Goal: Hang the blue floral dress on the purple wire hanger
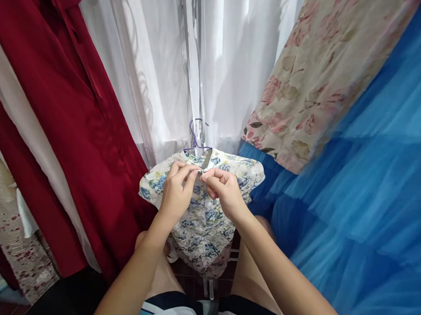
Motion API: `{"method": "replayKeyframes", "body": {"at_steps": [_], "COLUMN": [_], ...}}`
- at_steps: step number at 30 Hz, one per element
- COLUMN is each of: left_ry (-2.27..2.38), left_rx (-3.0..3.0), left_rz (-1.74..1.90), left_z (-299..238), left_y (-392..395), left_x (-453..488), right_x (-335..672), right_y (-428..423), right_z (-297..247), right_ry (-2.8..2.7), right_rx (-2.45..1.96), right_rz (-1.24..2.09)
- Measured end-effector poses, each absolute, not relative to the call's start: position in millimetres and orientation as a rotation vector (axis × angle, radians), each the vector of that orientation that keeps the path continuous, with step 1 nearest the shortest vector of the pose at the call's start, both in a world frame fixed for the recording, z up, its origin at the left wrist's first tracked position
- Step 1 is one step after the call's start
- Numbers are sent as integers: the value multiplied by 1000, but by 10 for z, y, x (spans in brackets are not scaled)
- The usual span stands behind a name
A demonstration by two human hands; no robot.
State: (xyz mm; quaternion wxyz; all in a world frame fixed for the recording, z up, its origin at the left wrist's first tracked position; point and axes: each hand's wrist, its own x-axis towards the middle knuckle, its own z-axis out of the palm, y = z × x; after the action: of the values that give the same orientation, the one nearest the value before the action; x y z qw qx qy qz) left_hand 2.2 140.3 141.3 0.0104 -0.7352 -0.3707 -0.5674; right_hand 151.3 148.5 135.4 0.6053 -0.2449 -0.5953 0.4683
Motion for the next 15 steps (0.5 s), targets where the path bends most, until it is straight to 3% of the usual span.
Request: {"method": "replayKeyframes", "body": {"at_steps": [6, 11, 15], "left_ry": [-1041, -1064, -1246], "left_rx": [-2225, -1932, -1679], "left_rz": [-1644, -1947, -2234], "left_z": [1590, 1739, 1549], "left_y": [1442, 1488, 1795], "left_x": [25, -348, -1017], "right_x": [1471, 1475, 1507], "right_y": [1685, 1658, 1383], "right_z": [1293, 1052, 899], "right_ry": [-1433, -1487, -1570], "right_rx": [-597, -722, -757], "right_rz": [1022, 930, 957]}}
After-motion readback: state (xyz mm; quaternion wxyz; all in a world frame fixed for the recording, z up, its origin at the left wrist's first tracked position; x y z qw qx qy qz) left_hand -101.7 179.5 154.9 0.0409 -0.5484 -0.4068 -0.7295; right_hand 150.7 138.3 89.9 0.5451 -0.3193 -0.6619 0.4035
